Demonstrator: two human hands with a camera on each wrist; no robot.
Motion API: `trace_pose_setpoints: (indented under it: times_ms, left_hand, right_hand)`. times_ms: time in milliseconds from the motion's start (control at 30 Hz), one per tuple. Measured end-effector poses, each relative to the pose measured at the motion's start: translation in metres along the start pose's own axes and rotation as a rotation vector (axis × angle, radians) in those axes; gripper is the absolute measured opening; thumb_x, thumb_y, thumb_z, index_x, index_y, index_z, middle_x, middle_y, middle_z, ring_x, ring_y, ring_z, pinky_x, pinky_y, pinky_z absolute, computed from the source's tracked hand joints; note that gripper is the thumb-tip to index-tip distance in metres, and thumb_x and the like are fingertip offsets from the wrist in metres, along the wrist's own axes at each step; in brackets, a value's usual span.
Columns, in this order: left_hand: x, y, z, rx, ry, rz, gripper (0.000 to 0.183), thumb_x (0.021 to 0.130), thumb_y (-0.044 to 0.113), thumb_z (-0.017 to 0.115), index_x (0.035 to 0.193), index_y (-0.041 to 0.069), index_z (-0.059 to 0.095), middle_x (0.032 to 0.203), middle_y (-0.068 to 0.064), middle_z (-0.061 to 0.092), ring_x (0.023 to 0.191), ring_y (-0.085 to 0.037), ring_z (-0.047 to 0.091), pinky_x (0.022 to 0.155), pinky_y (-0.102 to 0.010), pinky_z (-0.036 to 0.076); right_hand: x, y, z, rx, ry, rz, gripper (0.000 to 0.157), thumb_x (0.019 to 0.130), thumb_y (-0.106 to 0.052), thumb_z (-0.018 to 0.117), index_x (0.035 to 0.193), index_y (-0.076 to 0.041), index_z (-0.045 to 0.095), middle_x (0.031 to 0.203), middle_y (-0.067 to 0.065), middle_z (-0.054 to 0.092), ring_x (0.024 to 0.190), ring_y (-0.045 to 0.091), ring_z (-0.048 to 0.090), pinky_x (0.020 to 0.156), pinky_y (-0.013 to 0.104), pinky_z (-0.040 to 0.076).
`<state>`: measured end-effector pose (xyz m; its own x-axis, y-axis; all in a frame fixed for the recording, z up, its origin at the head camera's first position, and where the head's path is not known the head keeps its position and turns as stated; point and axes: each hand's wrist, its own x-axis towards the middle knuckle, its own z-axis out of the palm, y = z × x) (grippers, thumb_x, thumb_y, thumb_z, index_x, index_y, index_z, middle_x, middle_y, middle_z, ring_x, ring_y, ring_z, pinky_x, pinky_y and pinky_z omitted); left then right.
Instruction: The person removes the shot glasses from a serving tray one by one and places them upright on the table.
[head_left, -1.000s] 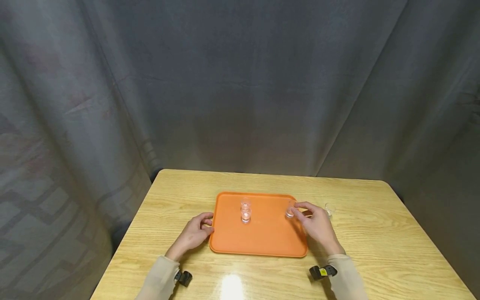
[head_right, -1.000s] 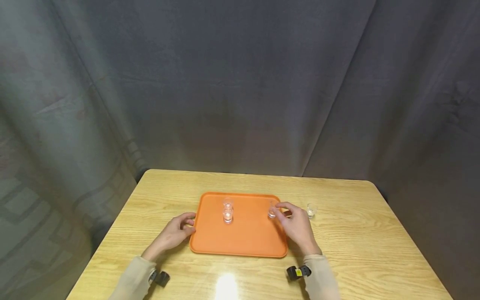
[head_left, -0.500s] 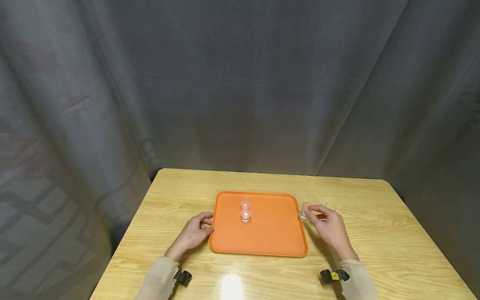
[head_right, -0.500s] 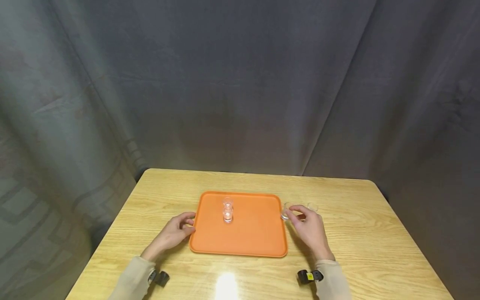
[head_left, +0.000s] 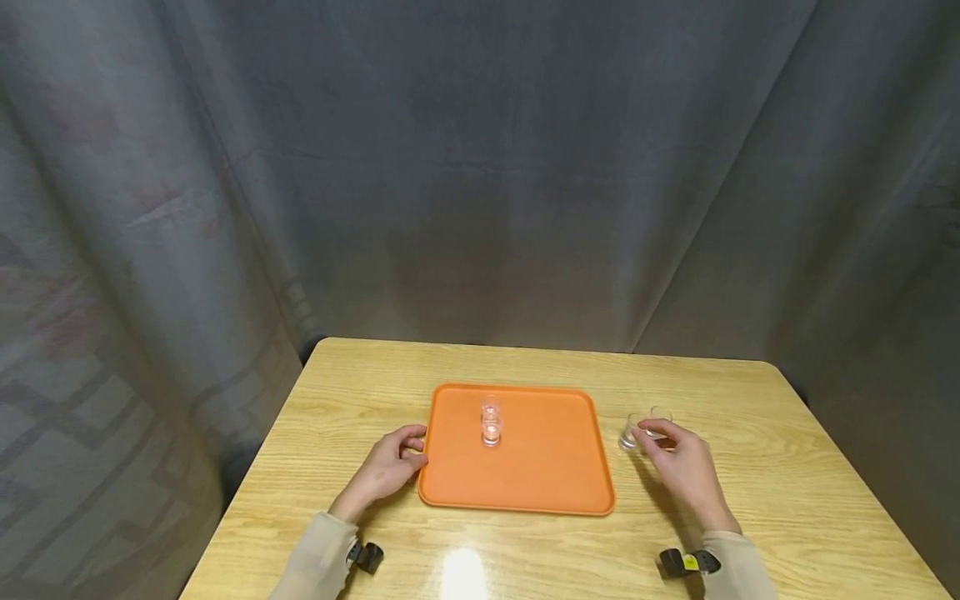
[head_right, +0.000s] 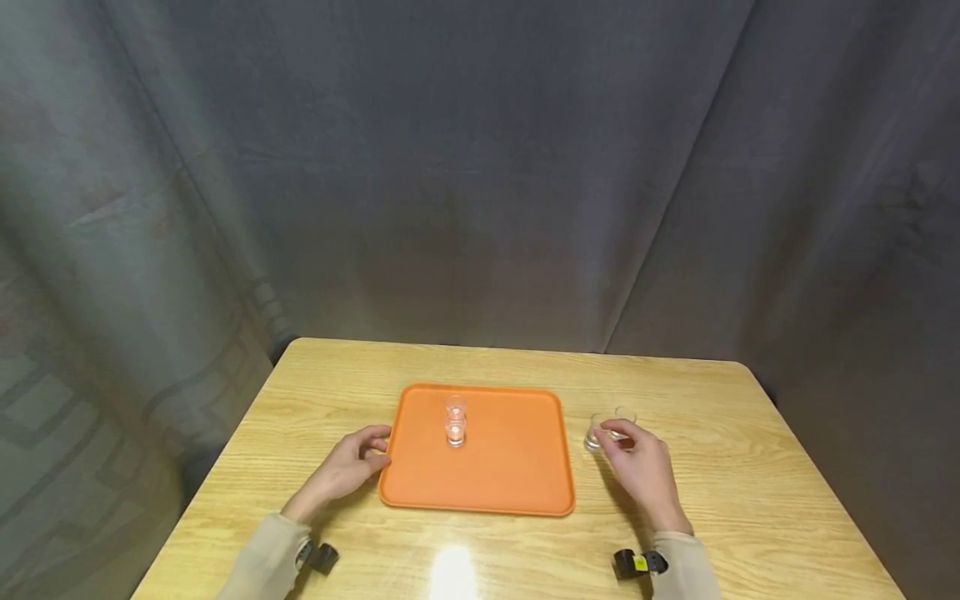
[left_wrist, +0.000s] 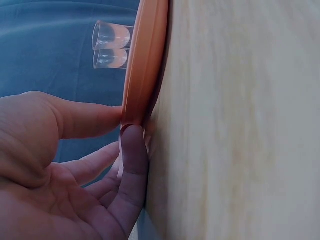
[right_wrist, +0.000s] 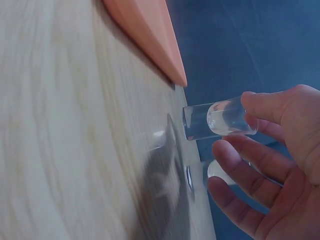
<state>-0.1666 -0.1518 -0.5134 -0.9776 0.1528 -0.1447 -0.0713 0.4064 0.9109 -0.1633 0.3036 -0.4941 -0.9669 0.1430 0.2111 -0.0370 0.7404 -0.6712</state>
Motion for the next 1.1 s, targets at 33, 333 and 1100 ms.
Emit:
trace_pose_setpoints:
  times_ms: [33,333,1100]
  left_hand:
    - [0.0,0.0,0.0,-0.003,-0.001,0.001,0.048,0.09,0.002,0.065,0.137,-0.001,0.054,0.107,-0.013,0.061,0.08,-0.016,0.057,0.06,-0.021,0.047]
    - [0.0,-0.001,0.001,0.003,0.005,-0.007,0.048,0.09,0.002,0.065,0.137,0.0,0.054,0.106,-0.013,0.061,0.08,-0.014,0.057,0.06,-0.021,0.048]
    - [-0.002,0.002,-0.001,0.026,-0.004,0.002,0.048,0.091,0.003,0.065,0.137,0.0,0.054,0.108,-0.013,0.061,0.08,-0.014,0.057,0.061,-0.021,0.047]
  right_hand:
    - [0.0,0.002,-0.001,-0.004,0.006,0.0,0.028,0.093,-0.036,0.07,0.109,-0.015,0.075,0.11,0.012,0.074,0.083,0.012,0.067,0.059,0.021,0.052]
    - [0.0,0.019,-0.007,-0.033,0.035,0.043,0.03,0.093,-0.038,0.069,0.11,-0.014,0.075,0.116,0.015,0.072,0.079,0.003,0.063,0.061,0.02,0.05]
    - [-0.002,0.019,-0.015,-0.033,-0.015,0.08,0.039,0.095,-0.042,0.065,0.12,-0.013,0.071,0.117,0.021,0.071,0.086,0.021,0.072,0.059,0.022,0.051]
